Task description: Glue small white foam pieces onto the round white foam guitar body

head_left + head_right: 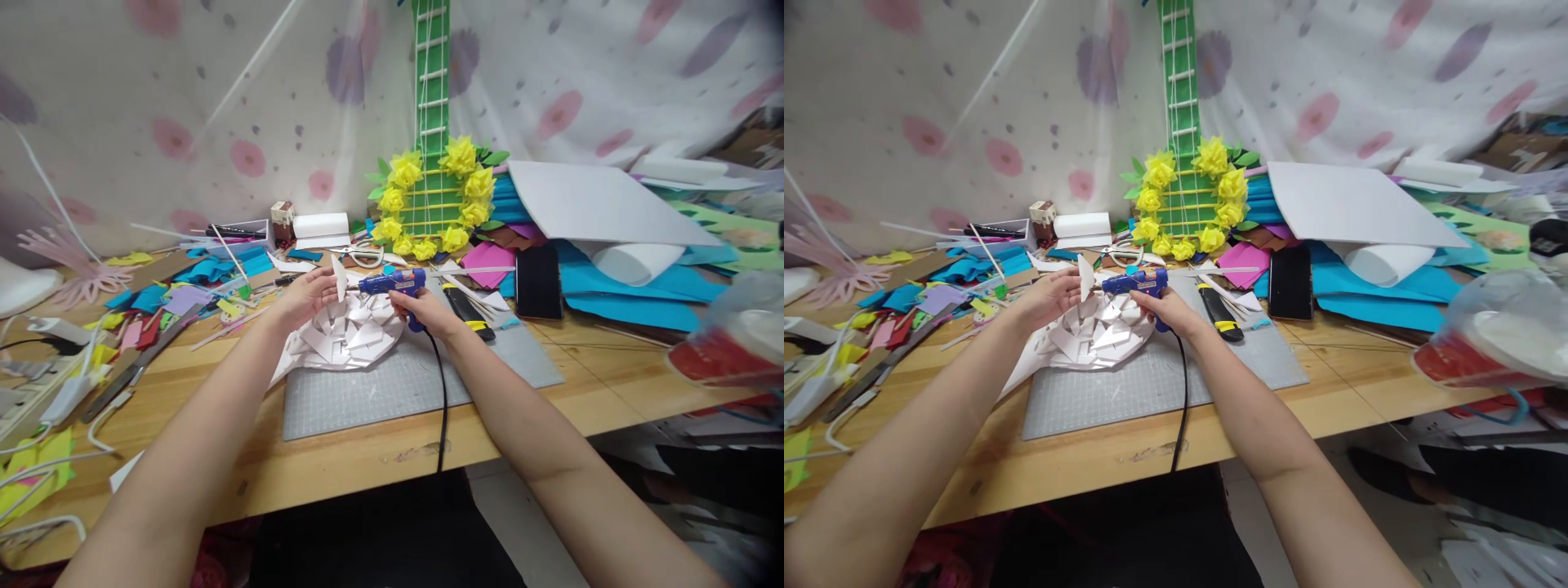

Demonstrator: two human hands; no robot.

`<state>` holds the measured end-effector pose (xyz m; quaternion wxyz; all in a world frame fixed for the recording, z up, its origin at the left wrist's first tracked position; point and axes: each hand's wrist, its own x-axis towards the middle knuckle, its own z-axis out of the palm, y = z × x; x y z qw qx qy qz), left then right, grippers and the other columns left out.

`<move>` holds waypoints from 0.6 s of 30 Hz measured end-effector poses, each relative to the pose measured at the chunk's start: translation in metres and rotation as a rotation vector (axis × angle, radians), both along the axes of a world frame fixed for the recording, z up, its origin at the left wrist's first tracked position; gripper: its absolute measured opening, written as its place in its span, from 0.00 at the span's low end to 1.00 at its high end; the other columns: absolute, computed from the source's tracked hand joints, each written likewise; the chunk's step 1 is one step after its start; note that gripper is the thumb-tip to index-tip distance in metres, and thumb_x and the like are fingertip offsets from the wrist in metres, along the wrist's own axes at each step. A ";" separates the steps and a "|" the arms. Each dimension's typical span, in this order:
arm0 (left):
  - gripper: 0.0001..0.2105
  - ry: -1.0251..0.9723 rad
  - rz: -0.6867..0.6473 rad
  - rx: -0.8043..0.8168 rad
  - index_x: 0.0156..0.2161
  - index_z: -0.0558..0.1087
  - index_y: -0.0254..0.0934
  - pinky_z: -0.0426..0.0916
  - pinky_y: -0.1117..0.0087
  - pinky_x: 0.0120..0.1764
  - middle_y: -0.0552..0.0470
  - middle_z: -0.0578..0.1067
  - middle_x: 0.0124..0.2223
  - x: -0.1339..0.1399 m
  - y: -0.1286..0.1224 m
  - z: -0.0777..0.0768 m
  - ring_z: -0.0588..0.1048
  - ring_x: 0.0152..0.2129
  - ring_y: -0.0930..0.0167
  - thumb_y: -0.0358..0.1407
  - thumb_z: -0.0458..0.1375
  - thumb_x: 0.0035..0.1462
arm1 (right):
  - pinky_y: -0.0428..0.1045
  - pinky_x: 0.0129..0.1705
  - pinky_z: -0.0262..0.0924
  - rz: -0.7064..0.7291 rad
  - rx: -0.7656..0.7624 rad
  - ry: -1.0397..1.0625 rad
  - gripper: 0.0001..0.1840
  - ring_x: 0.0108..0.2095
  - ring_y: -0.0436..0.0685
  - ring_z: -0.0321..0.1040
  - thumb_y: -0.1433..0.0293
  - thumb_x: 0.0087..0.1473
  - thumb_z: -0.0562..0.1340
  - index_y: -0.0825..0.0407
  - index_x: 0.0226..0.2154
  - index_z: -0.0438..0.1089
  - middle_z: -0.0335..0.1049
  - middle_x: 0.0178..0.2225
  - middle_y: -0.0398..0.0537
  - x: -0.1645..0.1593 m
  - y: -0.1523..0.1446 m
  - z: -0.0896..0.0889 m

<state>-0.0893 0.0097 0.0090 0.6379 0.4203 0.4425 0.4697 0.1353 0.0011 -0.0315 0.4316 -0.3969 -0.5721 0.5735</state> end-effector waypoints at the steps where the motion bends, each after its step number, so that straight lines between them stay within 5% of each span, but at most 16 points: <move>1: 0.11 -0.008 -0.005 -0.003 0.40 0.70 0.31 0.70 0.75 0.36 0.50 0.75 0.32 0.000 0.000 0.000 0.74 0.26 0.77 0.25 0.57 0.48 | 0.45 0.20 0.52 0.002 -0.004 -0.003 0.23 0.17 0.46 0.56 0.50 0.39 0.66 0.53 0.16 0.64 0.61 0.15 0.40 0.000 0.000 0.000; 12: 0.12 -0.004 -0.020 -0.049 0.43 0.70 0.28 0.71 0.75 0.33 0.48 0.76 0.31 0.002 -0.005 0.006 0.75 0.26 0.75 0.23 0.55 0.51 | 0.45 0.21 0.52 -0.068 -0.031 -0.018 0.23 0.17 0.46 0.56 0.50 0.38 0.66 0.53 0.17 0.62 0.60 0.15 0.39 0.002 0.004 -0.002; 18: 0.11 0.035 -0.140 -0.052 0.42 0.72 0.28 0.71 0.75 0.35 0.46 0.77 0.33 0.000 -0.005 0.004 0.75 0.28 0.75 0.25 0.54 0.52 | 0.45 0.20 0.51 -0.093 -0.038 0.009 0.24 0.16 0.46 0.55 0.49 0.36 0.66 0.52 0.19 0.63 0.60 0.15 0.39 0.002 0.007 -0.003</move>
